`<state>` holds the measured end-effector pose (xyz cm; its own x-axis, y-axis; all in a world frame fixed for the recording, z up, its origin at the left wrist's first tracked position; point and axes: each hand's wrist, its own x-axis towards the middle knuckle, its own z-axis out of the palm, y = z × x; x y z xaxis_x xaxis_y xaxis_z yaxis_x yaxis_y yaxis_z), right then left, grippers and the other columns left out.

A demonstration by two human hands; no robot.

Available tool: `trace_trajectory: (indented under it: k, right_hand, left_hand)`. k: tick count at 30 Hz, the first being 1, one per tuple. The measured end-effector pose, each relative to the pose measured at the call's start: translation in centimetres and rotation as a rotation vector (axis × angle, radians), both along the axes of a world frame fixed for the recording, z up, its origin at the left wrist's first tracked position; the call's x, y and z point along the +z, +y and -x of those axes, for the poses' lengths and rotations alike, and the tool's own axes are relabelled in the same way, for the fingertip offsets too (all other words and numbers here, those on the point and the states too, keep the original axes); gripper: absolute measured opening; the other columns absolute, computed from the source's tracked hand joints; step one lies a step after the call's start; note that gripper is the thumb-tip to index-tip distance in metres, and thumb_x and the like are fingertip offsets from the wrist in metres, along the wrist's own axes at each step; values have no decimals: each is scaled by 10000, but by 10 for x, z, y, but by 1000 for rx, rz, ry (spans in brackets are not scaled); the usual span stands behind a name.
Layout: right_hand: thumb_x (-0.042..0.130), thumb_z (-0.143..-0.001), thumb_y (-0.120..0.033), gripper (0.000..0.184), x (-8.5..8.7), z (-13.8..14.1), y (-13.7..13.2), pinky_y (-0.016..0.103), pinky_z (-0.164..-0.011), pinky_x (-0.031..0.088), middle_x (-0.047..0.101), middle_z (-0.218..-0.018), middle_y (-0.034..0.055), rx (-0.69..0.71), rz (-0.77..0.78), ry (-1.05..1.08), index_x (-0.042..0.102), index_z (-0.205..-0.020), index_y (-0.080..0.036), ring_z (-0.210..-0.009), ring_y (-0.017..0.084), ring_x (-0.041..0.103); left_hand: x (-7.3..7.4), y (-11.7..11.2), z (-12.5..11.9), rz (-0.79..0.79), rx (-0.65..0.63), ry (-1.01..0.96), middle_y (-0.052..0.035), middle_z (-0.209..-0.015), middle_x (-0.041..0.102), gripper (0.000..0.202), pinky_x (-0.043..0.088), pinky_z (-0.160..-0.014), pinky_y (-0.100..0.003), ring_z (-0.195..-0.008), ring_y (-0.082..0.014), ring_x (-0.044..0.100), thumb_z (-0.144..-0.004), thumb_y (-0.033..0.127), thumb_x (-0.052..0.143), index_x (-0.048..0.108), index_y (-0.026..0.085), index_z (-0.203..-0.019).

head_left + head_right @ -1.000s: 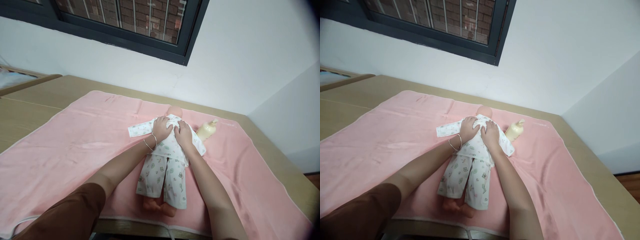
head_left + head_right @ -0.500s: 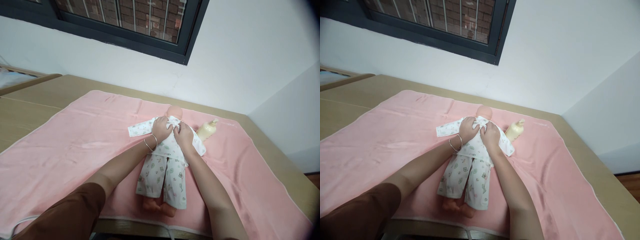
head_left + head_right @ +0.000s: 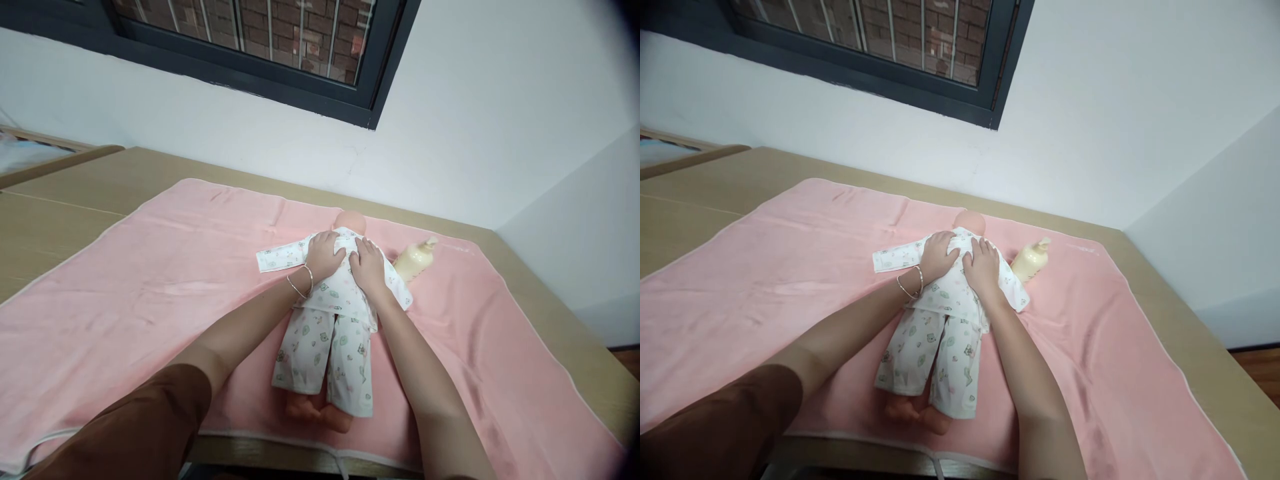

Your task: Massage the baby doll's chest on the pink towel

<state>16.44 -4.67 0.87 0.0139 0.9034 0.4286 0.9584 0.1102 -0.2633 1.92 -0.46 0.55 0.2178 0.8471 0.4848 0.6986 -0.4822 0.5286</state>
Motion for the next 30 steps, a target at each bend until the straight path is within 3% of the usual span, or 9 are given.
trace_trajectory:
  k: [4,9,15,20,30]
  right_hand:
    - [389,-936,-263,477,-1,-1,2,487,-1134,313,549,-1434,168,22,-7,28,552,-1365,-133,-1365,305,447]
    - [430,-887,-216,381,-1,2,0,437,-1086,376,636,-1320,136,59,-122,127,634,-1203,-154,-1234,283,552]
    - [468,-880,-262,264,-2,6,-5,394,-957,446,710,-1080,128,-7,-180,153,645,-1050,-165,-1029,277,625]
    - [469,-895,-287,251,-1,8,-7,379,-908,448,712,-1019,116,-76,-189,116,635,-1041,-170,-989,276,631]
    - [442,-906,-268,255,4,9,-10,365,-870,431,708,-1019,110,-62,-171,72,628,-1053,-175,-983,274,622]
  left_hand:
    - [-2,2,1,-4,-23,-11,-92,-1277,637,343,359,-1101,-425,-1226,-266,539,-850,286,538,585,203,-1179]
    - [-4,2,1,-73,-8,-48,-78,-1080,674,189,421,-1002,-408,-1079,-256,588,-819,260,563,594,212,-1000]
    - [-4,-2,0,-128,31,-39,-64,-926,646,45,448,-901,-390,-976,-248,590,-813,248,565,563,225,-851]
    - [-2,-6,0,-126,63,-43,-65,-929,650,57,456,-888,-391,-962,-251,586,-807,240,567,574,224,-862]
    - [-2,-5,1,-112,47,-59,-70,-1042,687,149,455,-961,-401,-1042,-261,599,-813,236,572,619,218,-953]
